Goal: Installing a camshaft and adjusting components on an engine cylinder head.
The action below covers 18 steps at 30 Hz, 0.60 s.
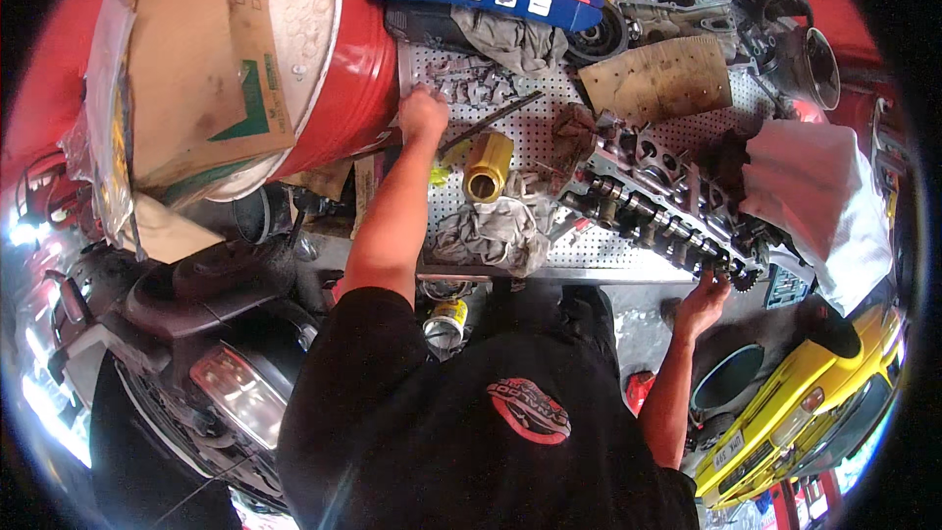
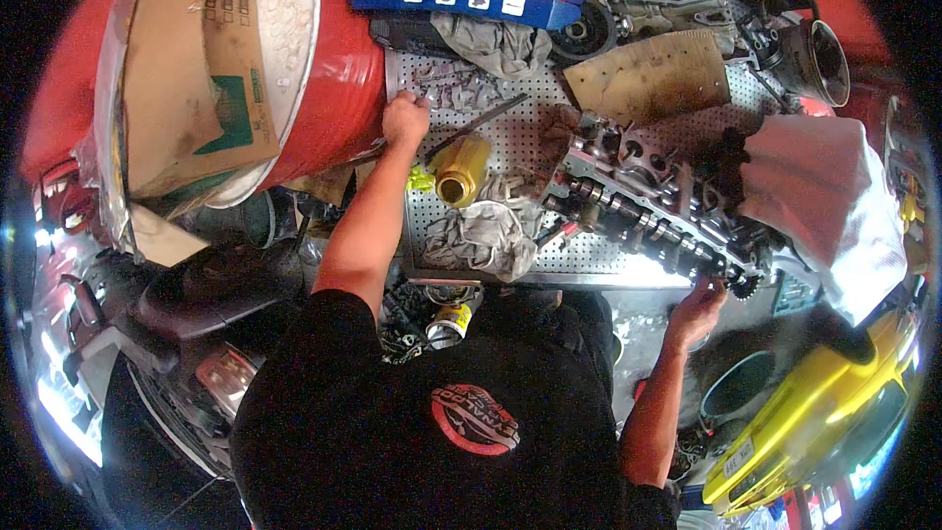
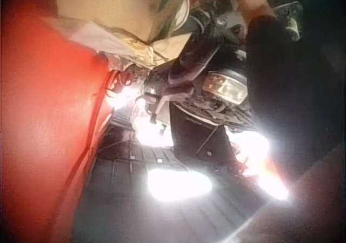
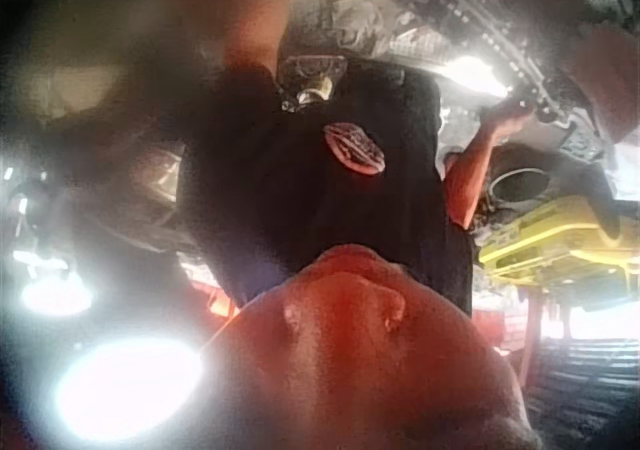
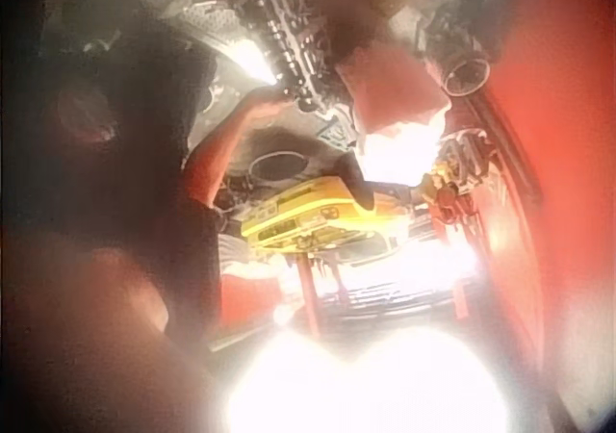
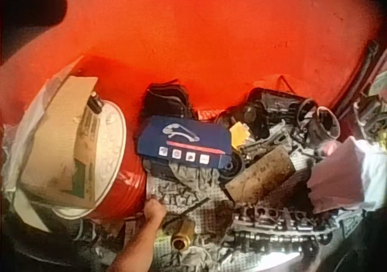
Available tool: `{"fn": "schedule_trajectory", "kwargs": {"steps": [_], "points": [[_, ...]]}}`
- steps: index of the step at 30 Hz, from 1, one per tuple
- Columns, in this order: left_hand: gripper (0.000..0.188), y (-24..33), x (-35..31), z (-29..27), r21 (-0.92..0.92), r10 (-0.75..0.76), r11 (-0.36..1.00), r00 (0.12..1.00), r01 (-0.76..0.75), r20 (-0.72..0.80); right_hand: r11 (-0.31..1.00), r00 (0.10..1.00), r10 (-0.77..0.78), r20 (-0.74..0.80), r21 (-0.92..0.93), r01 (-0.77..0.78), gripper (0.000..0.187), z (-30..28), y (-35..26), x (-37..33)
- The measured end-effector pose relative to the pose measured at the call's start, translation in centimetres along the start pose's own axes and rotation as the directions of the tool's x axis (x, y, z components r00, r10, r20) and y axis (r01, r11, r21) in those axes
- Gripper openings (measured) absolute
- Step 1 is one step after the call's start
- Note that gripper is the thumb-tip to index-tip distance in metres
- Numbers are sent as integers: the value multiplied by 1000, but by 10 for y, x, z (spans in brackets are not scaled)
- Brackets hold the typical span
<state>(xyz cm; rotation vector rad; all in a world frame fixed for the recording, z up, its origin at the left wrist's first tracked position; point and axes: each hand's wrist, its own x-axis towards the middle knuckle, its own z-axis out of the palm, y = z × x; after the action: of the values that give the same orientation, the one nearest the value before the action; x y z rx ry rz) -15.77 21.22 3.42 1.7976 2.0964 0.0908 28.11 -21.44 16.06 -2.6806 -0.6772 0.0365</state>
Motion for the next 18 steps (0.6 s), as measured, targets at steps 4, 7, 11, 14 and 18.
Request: {"fn": "schedule_trajectory", "kwargs": {"steps": [4, 7, 11, 14, 18], "points": [[38, 1, 11, 19, 11, -44, 999, 999, 44, 9, 997, 999, 49, -14, -51, -50, 36, 0, -4, 2], [42, -1, 11, 27, 49, -73, 996, 997, 73, 13, 977, 988, 153, 23, -150, -148, 37, -3, -7, 3], [39, -5, -2, 28, 71, 5, 997, 986, 7, -165, 991, 992, 129, -3, -20, -129, 39, -2, -9, 0], [33, -7, -21, 17, -99, -37, 995, 979, 17, -199, 996, 996, 85, -30, 26, -84, 39, 0, -4, 2], [36, -4, -59, -24, -177, 266, 907, 845, -382, -463, 991, 993, 109, 41, -86, -106, 37, -1, 4, 12]]}}
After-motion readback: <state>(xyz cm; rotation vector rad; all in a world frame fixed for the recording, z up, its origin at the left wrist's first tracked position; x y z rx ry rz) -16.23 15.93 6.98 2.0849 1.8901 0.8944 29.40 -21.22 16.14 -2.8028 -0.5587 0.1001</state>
